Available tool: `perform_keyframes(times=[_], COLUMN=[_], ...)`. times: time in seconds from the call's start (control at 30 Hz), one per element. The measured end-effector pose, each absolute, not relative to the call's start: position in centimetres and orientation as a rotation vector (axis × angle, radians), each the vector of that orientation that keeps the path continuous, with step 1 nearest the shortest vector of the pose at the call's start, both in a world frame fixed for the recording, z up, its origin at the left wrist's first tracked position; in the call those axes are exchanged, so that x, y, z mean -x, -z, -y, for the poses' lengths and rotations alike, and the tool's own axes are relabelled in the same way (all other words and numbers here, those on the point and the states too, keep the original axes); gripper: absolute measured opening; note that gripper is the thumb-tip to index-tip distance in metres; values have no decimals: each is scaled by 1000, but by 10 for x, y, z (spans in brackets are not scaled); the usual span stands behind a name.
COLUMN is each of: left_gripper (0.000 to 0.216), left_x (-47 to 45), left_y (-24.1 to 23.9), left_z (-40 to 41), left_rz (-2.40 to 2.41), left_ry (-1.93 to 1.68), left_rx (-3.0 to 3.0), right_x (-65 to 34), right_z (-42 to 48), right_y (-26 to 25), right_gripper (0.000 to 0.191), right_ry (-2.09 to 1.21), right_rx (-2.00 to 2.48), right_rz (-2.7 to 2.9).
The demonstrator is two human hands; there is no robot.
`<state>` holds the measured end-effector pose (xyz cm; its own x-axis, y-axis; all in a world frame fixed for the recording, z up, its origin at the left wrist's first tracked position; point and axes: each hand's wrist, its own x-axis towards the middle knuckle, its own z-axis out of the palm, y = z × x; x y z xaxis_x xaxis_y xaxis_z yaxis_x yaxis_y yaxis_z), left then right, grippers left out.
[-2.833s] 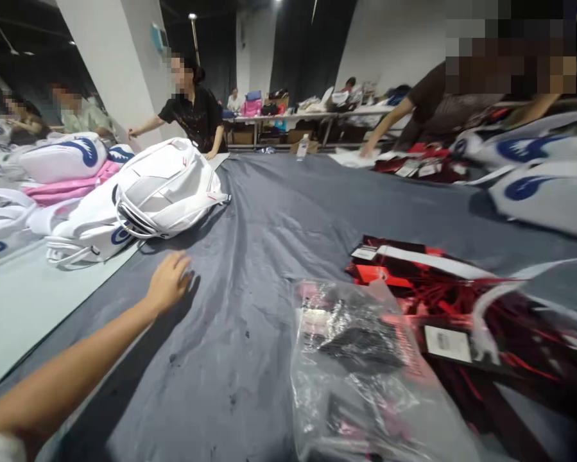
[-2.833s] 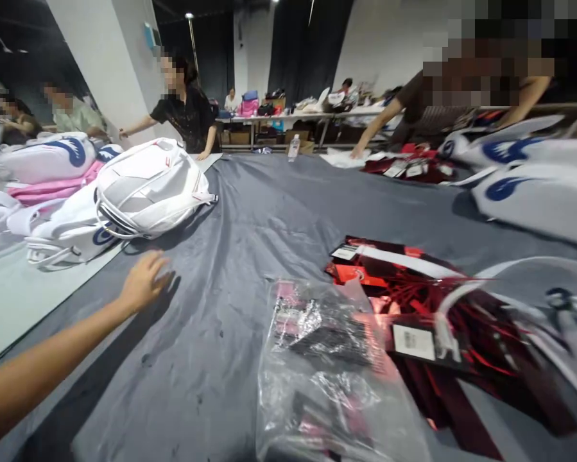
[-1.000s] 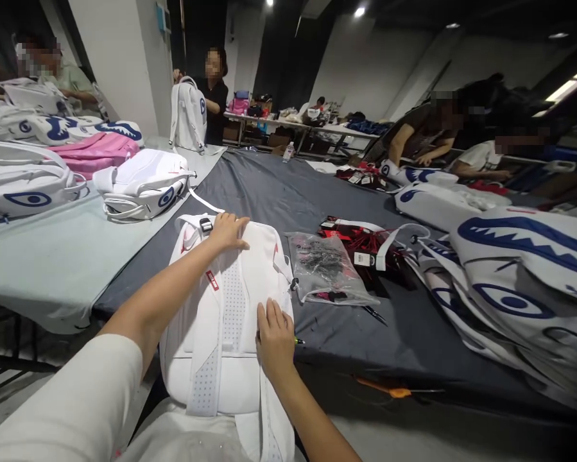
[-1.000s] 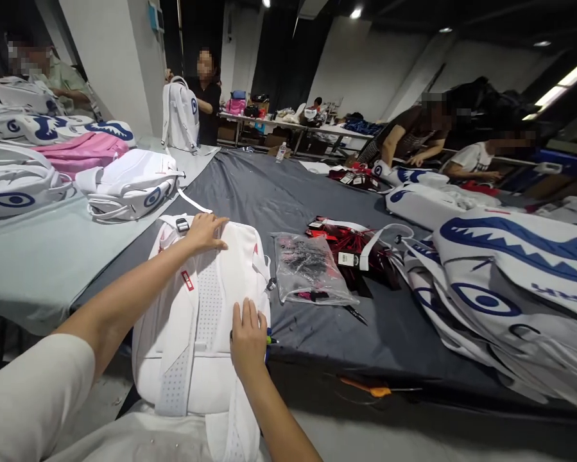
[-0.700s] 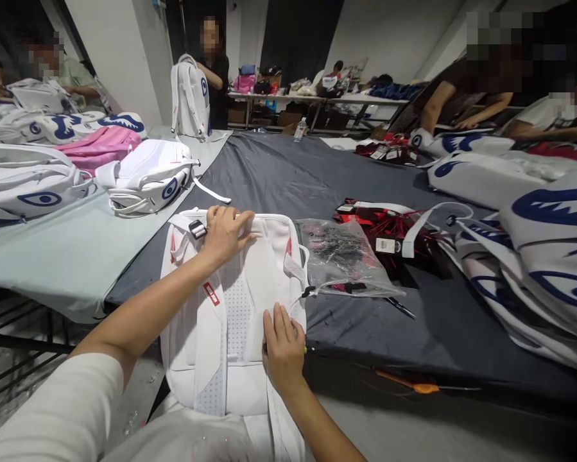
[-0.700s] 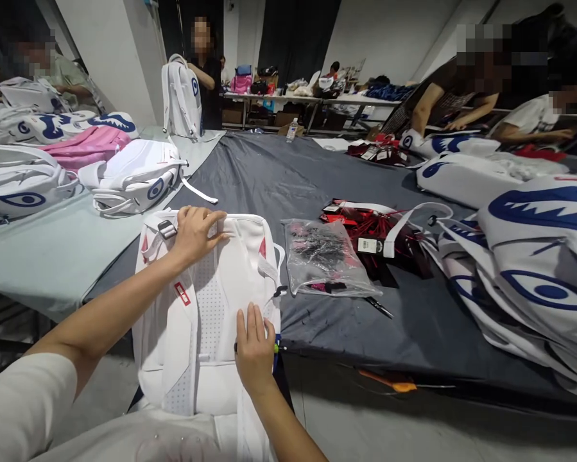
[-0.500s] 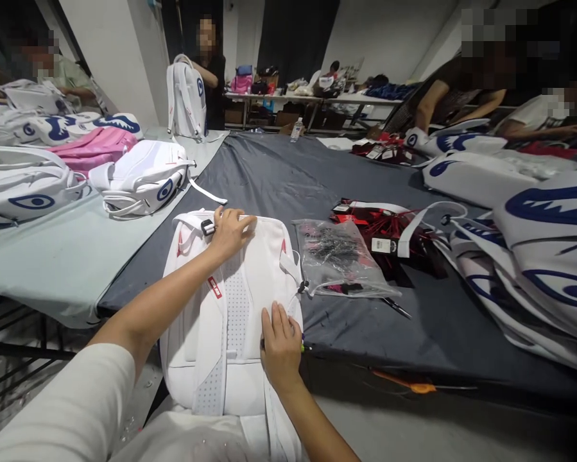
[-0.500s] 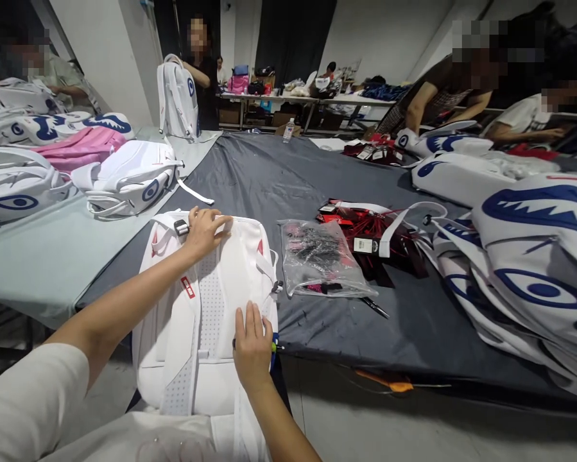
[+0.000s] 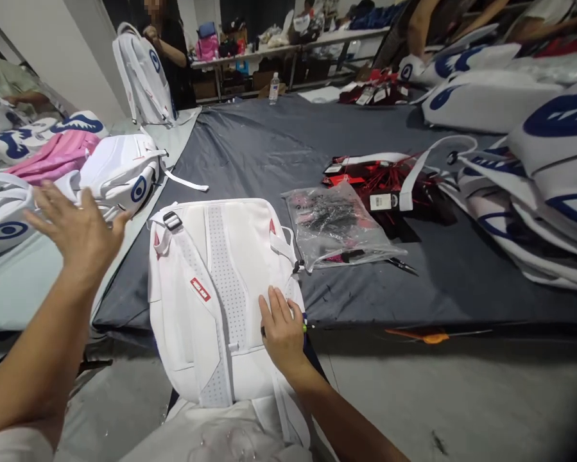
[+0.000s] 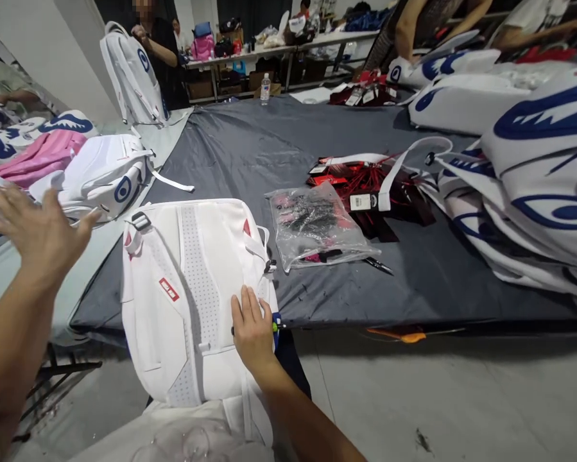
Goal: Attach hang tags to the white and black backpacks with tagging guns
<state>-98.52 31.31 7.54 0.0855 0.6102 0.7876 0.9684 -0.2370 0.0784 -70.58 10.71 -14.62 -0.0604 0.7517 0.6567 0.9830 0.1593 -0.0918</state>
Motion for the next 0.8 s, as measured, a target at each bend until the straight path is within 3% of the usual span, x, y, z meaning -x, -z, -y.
perform_keyframes(times=[0.07, 0.23, 0.33, 0.47, 0.53, 0.7, 0.8], left_gripper=[47, 31, 39, 50, 45, 50, 52], left_x=[979, 858, 790, 766, 778, 818, 822], left_y=[-67, 1, 25, 13, -5, -47, -45], left_z=[-301, -281, -285, -291, -284, -232, -206], left_rz=[1434, 482, 364, 342, 282, 128, 121], left_ry=[872, 401, 176, -33, 15, 618, 820], left_rx=[2005, 2875, 2937, 2886, 2872, 2597, 2494], right_x=[706, 709, 710, 707, 702, 671, 650], right_z=[-108, -109, -109, -105, -100, -92, -97], right_y=[147, 146, 144, 136, 122, 66, 47], right_gripper=[43, 41, 42, 41, 41, 54, 50], right_ry=[533, 515, 530, 573, 569, 625, 445], right_rx=[1643, 1660, 1660, 1616, 1574, 1558, 1571], right_rz=[1866, 1851, 1856, 1873, 1865, 1659, 1589])
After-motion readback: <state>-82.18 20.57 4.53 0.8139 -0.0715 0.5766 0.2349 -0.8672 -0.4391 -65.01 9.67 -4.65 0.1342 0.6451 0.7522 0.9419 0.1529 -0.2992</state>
